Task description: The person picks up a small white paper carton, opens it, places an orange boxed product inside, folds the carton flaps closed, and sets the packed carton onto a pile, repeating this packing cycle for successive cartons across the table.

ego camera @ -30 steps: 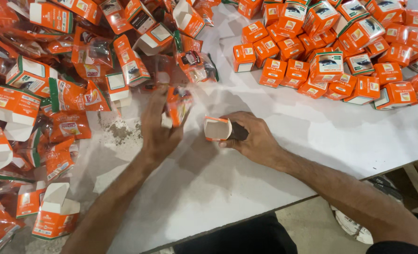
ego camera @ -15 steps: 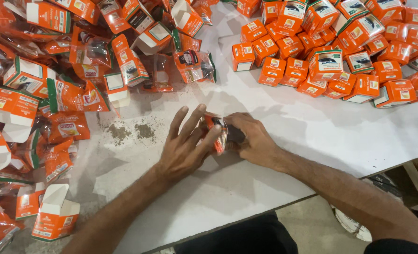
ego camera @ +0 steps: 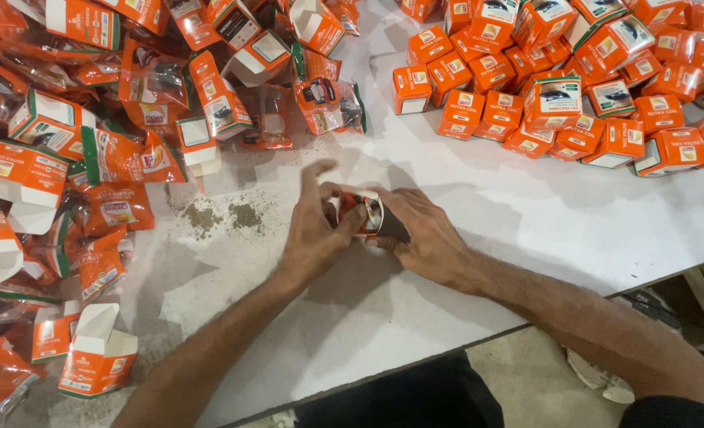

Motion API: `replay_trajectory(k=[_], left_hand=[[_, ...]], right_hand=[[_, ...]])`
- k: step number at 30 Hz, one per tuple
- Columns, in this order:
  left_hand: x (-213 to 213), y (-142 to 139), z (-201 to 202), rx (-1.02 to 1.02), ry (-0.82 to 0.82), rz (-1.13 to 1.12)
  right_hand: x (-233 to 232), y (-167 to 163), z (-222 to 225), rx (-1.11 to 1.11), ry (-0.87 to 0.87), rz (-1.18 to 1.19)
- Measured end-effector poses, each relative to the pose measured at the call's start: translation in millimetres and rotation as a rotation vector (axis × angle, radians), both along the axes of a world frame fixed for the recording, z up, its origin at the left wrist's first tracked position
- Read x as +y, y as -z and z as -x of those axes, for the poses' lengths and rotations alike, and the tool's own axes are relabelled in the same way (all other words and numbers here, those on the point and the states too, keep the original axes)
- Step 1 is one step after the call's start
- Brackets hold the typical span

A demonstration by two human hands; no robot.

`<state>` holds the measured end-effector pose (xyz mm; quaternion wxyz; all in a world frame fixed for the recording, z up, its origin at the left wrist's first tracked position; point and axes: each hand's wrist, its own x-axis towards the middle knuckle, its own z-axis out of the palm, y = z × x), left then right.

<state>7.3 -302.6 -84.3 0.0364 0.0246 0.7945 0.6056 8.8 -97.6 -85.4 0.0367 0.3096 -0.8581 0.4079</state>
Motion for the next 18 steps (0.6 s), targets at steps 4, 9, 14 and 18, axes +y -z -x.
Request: replay_trajectory(k=[4,9,14,18], left_hand=[[6,16,5,-0.082,0.001,-0.152],[-2,11,4,0.024,0.164,-0.267],[-31,-3,11,-0.31,0.297,-0.525],[-30,1,24,-0.421,0.233,-0.456]], right_hand=[[2,7,-4,-0.22,0.067,0.155],[3,13,-5,0.232,-0.034,-0.062],[3,13,-5,0.216,-0.036,-0.079],[1,9,-5,0.195,-0.035,-0.086]])
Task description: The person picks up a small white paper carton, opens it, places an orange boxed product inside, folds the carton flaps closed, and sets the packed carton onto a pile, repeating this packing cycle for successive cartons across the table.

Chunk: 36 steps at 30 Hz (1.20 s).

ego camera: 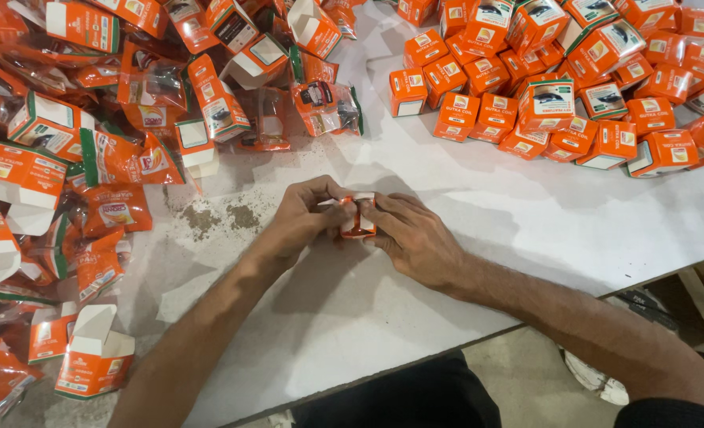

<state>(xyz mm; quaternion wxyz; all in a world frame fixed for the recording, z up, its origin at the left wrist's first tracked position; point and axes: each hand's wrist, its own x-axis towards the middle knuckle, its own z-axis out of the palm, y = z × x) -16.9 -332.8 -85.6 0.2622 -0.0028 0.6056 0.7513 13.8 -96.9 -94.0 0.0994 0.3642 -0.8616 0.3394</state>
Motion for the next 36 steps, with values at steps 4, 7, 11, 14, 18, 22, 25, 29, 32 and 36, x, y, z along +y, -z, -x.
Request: replay_trajectory(k=[4,7,11,14,18,22,25,29,32,36], left_hand=[[10,3,10,0.007,0.051,0.156],[17,4,-2,0.387,0.008,0.283],[12,4,-29,1.191,-0.073,0.491],[1,5,-37,1.22,0.063,0.51],[-2,4,-35,1.309,0.075,0.543],[2,5,-32,1.239,0.037,0.497],[2,5,-34,1.391,0.07,0.645],[0,4,-38,1.436,0.174,0.66],[-2,-3,-38,1.46,0.184,0.772],[-22,-15,-16,1.555,-0.118,0.884]], right_hand=[[-3,-8,-3,-0.094,0.005,0.04],[-4,-12,-5,-0.128,0.013,0.06],[-2,-8,-8,-0.263,0.062,0.053],[0,-3,-9,-0.41,0.102,0.102],[-1,0,-6,-0.359,0.091,0.112],[0,-1,-5,-0.43,0.135,0.081],[1,1,-4,-0.428,0.126,0.07],[-2,2,-5,-0.24,0.035,0.091],[-4,-6,-1,-0.107,-0.04,0.025],[9,-26,18,0.221,0.251,-0.105]])
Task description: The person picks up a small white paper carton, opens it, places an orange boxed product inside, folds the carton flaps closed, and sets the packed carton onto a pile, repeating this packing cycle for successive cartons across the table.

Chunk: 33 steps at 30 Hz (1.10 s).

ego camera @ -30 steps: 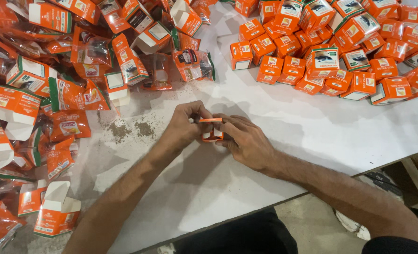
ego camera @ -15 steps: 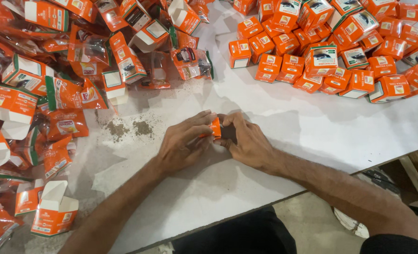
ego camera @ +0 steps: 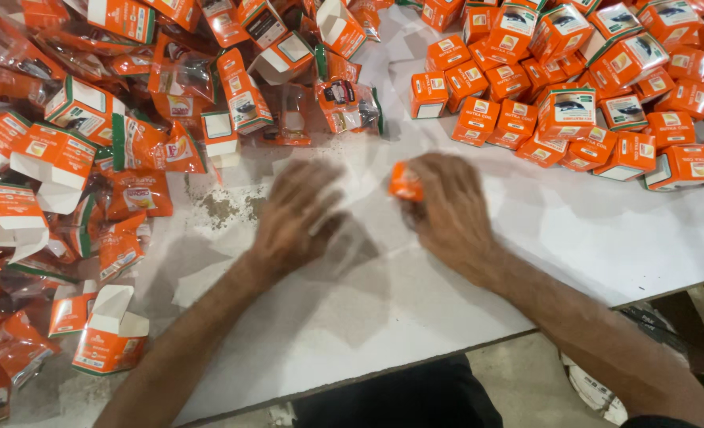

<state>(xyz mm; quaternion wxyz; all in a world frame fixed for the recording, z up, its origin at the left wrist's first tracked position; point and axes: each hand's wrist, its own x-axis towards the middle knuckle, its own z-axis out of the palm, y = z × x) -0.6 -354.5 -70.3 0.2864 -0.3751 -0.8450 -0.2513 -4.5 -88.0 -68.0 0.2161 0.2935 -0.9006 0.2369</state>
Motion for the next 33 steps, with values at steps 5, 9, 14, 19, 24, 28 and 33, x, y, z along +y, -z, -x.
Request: replay_trajectory(k=[5,9,14,19,24,28,33], left_hand=[[-53,-11,69,0.166,-0.698,0.104],[-64,-31,86,0.017,-0.691,0.041],[-1,-57,23,-0.378,-0.173,-0.492],[24,-18,20,-0.429,-0.086,-0.293],[-28,18,106,-0.304,-0.605,-0.008],[-23,29,128,-0.237,-0.566,0.179],[-34,26,85,-0.218,-0.448,0.084]], right_hand=[[8,-3,7,0.183,0.005,0.009],[-2,11,-3,-0.204,-0.241,0.24],[-7,23,6,-0.727,-0.634,0.706],[-3,26,5,-0.946,-0.391,0.716],[-14,20,-6,-0.547,-0.232,0.307],[-15,7,-7,-0.689,-0.211,0.239],[-7,3,-6,-0.503,-0.326,0.28]])
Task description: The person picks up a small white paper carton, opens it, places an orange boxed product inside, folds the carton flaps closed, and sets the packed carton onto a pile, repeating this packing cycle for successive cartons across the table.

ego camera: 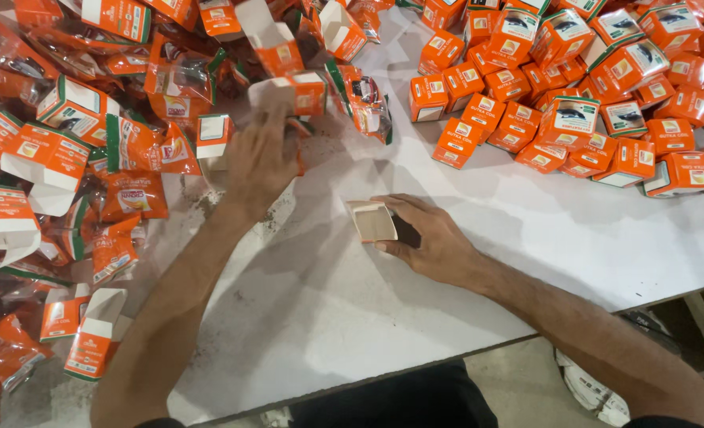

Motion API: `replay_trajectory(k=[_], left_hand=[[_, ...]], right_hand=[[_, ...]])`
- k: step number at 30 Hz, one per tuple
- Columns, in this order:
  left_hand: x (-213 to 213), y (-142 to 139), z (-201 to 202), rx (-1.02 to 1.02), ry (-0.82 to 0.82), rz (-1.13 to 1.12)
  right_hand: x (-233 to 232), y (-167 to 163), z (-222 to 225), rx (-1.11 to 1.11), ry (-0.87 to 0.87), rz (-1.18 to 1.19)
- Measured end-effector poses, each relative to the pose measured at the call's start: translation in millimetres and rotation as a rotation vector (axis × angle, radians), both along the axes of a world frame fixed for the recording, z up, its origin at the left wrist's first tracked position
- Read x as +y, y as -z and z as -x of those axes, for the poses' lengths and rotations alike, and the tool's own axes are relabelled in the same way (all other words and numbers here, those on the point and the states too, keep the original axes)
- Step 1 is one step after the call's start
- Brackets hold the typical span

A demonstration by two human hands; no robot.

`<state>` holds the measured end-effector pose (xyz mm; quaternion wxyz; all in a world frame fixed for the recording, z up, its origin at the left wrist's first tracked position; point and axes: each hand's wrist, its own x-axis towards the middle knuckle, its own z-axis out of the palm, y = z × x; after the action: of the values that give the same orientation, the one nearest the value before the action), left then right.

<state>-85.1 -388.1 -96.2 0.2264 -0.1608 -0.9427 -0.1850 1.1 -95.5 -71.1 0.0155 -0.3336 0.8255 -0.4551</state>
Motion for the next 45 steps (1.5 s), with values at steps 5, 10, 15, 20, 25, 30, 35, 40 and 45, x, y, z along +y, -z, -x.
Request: replay_trajectory(k=[5,10,15,20,25,30,35,40,45], left_hand=[[-2,-11,-65,-0.111,-0.024,-0.709],[29,-28,-110,0.328,0.302,-0.485],[52,-30,-105,0.527,0.72,0.02],[58,-25,-107,0.342,0.476,0.128],[78,-28,-111,0.203,0.29,-0.155],[95,-28,-103,-0.477,0.047,-0.703],[84,-13,-92,-0.817,0.117,-1.078],[86,0,-91,-0.568,0.221,-0.972],[69,-10,-88,-0.83,0.282,-0.968]], right_hand=[[1,6,3,-0.065,0.073,0.015],[-1,10,4,-0.092,0.099,-0.03],[1,18,6,0.037,0.071,-0.016],[2,20,3,0.067,0.076,-0.027],[-3,14,1,0.057,0.058,-0.004],[-4,9,1,0.082,0.058,-0.005],[-4,17,-3,-0.099,0.145,0.007],[-5,24,-7,0.062,0.166,0.01],[-7,19,-10,0.408,0.075,-0.137]])
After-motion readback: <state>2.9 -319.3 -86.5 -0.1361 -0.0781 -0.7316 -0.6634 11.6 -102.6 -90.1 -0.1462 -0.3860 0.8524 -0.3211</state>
